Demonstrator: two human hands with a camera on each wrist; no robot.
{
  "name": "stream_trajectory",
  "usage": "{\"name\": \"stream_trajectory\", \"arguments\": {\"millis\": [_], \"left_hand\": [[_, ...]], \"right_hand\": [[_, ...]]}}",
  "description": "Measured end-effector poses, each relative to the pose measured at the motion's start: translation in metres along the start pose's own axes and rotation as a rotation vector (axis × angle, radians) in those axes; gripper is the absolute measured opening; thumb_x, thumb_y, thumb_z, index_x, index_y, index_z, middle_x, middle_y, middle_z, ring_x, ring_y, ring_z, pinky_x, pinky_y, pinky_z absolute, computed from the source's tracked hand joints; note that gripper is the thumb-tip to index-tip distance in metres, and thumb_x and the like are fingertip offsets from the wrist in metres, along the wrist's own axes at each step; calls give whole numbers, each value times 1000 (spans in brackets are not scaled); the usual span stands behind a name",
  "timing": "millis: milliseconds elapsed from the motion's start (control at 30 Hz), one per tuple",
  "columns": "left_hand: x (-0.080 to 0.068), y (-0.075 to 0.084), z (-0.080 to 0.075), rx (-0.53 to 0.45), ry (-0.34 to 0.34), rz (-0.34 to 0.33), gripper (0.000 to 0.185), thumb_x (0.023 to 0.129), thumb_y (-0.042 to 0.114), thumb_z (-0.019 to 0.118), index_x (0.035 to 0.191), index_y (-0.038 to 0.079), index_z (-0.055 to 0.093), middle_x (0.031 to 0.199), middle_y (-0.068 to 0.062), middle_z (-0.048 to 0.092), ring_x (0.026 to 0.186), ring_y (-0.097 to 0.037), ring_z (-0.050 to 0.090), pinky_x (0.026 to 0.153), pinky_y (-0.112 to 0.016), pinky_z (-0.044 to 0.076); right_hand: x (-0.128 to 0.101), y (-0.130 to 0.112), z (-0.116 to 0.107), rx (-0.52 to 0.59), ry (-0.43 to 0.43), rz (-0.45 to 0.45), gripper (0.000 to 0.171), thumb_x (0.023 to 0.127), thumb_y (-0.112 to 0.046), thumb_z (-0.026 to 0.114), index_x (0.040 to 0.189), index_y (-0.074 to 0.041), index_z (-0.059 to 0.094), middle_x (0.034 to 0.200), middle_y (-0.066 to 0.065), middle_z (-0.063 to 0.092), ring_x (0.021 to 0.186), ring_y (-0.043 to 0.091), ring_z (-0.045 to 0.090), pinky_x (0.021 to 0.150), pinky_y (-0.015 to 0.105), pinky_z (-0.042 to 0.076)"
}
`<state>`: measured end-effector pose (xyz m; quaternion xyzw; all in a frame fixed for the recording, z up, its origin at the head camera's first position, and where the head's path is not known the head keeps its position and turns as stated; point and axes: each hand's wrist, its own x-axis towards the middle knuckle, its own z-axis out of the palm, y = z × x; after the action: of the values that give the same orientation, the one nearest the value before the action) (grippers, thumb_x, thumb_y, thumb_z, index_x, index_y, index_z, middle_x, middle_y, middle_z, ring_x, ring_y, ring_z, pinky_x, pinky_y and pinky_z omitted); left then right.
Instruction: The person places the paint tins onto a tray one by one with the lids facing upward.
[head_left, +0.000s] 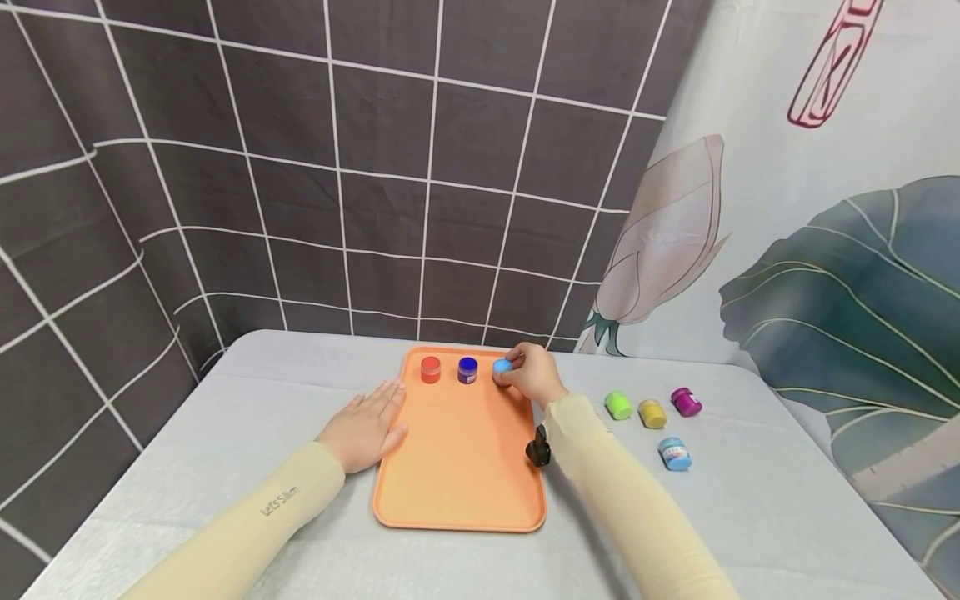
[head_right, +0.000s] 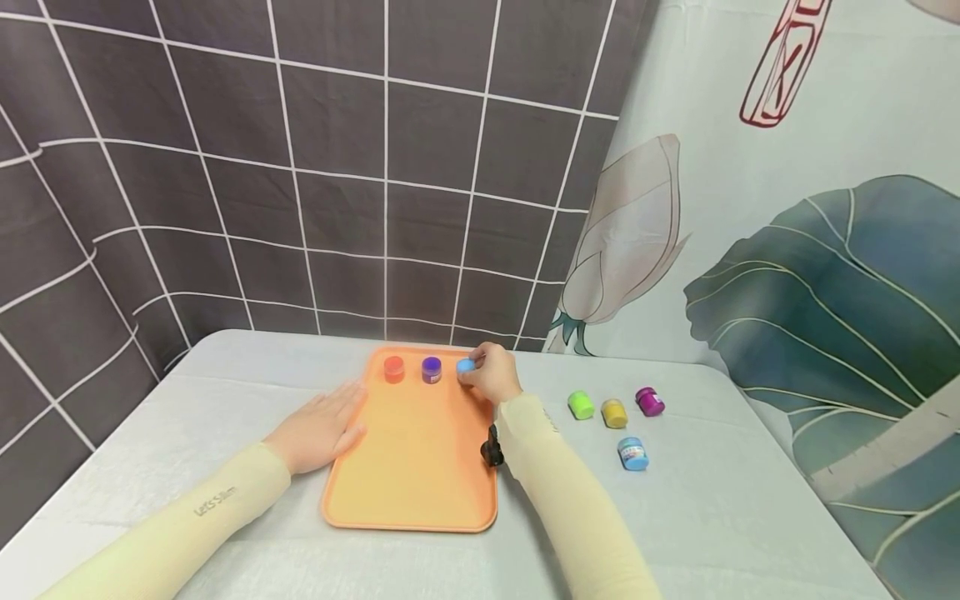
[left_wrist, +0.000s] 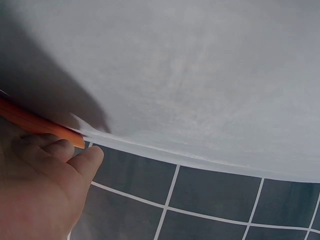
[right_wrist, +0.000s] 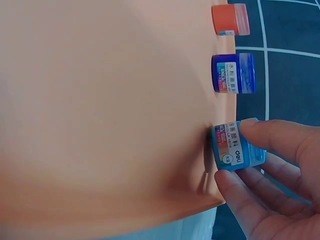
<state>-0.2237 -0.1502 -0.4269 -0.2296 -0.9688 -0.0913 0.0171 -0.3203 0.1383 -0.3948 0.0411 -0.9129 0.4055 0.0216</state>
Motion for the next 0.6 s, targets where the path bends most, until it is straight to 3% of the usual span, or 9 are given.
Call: {"name": "stream_trajectory", "arguments": {"millis": [267, 500, 600], "left_hand": [[2, -3, 1, 15, 10, 7, 65, 105, 37, 44, 153, -6, 36, 160, -22, 35, 149, -37, 31, 118, -61, 27], [2, -2, 1, 8, 7, 11, 65, 105, 37, 44, 153, -6, 36, 160, -22, 35, 149, -37, 31, 118, -61, 27], [3, -1, 0, 5, 9, 10, 65, 105, 36, 45, 153, -7, 36, 160, -22, 35, 149, -37, 31, 118, -61, 27]], "right_hand": [[-1, -1, -1, -10, 6, 0, 30, 81, -4, 84, 105, 4, 68, 97, 16, 70, 87, 26, 66, 77, 36, 59], [-3, 2, -3, 36, -1, 15, 27, 82, 3, 79, 106, 6, 68, 97, 17, 68, 75, 23, 65, 63, 29, 58], [-3, 4, -5, 75, 3, 0, 25, 82, 4, 77, 106, 6, 68, 96, 17, 67, 75, 22, 65, 63, 28, 59]]}}
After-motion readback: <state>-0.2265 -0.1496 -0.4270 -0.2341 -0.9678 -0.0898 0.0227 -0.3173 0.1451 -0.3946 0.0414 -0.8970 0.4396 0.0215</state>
